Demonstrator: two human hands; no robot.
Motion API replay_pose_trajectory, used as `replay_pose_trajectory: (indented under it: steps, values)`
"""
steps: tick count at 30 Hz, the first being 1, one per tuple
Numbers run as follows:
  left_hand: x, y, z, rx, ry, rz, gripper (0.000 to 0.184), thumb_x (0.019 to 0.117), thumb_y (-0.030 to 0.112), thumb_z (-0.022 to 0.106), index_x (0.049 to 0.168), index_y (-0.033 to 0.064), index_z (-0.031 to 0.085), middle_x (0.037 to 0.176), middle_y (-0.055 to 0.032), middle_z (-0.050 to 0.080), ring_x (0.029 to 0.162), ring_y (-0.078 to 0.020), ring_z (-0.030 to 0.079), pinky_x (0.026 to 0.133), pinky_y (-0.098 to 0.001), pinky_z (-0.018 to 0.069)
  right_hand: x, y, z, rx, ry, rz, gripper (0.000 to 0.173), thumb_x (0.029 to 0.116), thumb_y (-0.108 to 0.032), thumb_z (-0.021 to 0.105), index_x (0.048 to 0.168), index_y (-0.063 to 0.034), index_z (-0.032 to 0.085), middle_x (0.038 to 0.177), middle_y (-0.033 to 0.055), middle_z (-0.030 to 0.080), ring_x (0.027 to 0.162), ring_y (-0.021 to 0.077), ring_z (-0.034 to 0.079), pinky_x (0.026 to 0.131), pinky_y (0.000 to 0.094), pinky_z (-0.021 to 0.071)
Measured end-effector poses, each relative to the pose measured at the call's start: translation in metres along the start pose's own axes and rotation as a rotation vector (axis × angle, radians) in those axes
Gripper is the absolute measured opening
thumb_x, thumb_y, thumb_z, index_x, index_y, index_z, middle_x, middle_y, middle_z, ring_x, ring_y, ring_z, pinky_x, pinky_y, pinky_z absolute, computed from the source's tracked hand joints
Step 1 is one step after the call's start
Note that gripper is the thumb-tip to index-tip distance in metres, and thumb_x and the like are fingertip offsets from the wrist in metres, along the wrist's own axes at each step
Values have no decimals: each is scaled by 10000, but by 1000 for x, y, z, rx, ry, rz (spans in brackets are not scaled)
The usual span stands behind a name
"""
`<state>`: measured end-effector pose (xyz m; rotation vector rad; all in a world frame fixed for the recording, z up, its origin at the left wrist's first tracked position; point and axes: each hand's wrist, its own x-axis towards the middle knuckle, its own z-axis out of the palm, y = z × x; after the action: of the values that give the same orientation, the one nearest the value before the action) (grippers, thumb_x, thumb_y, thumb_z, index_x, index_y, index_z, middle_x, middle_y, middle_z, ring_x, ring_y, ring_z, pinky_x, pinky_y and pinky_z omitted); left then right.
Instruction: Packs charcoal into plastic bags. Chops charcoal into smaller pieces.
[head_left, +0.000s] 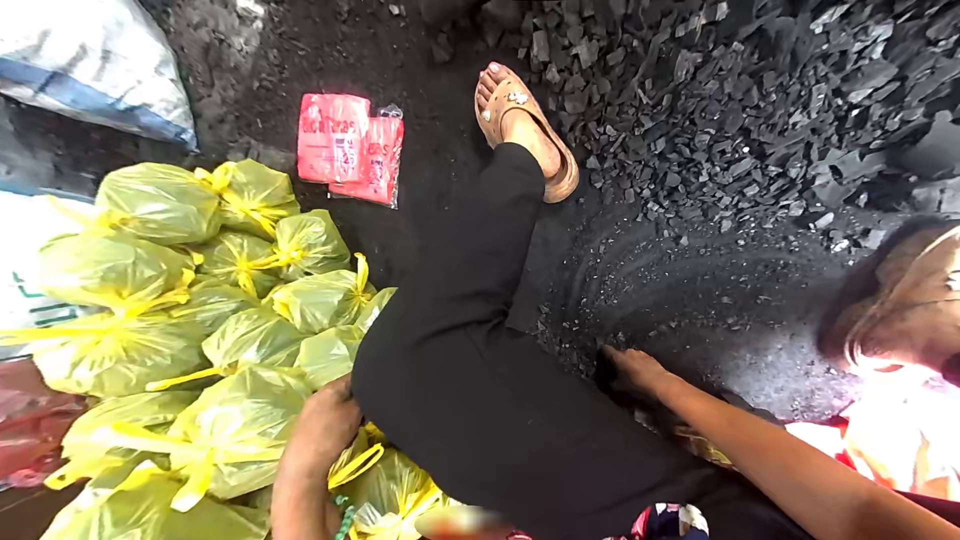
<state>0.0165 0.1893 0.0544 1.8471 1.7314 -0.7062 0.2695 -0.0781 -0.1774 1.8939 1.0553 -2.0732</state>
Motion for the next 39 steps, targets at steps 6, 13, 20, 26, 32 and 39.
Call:
replay_pose_trajectory:
  steps: [6,13,20,26,32,39]
  values:
    - [3,-8,2,-68,0,17,146,1025,56,557,1087,-14,670,754,-70,584,593,-116,495,586,-334,448,-48,107,-75,668,685,-224,401,919,30,696,1299,70,573,1180,287,637,1006,374,670,893,534,562]
    - [3,-4,-2,-65,-22,9,157,1033,60,546,1089,-2,679,744,-61,577,599,-116,480,597,-335,434,-11,140,-7,184,1146,97,858,978,-366,649,1603,57,240,1662,358,84,1524,594,59,1134,838,54]
    - [5,1,-5,-54,-46,-31,191,1047,56,541,1168,25,685,747,-62,587,594,-119,474,587,-324,426,-11,10,14,-27,-56,-473,572,1104,-283,431,1648,-246,260,1715,152,167,1557,367,256,1232,567,255]
    - [8,-5,-2,-73,-46,-36,235,1044,95,556,1237,57,683,757,-52,618,596,-117,493,599,-333,438,36,-27,-47,-226,474,-652,571,1026,-236,612,1573,-214,451,1693,162,250,1572,414,169,1237,657,159]
    - [14,-20,4,-93,-55,16,236,1051,128,529,1210,68,693,730,-11,610,563,-79,492,567,-290,440,27,-69,-1,-212,130,-619,584,1049,-101,517,1588,14,325,1692,188,233,1588,379,123,1271,595,83]
    - [9,-17,-1,-114,-77,41,246,1048,113,514,1222,34,669,752,-21,596,572,-76,479,572,-298,433,14,12,-21,5,752,-580,375,998,-107,599,1367,-102,670,1521,206,518,1451,413,435,1211,591,310]
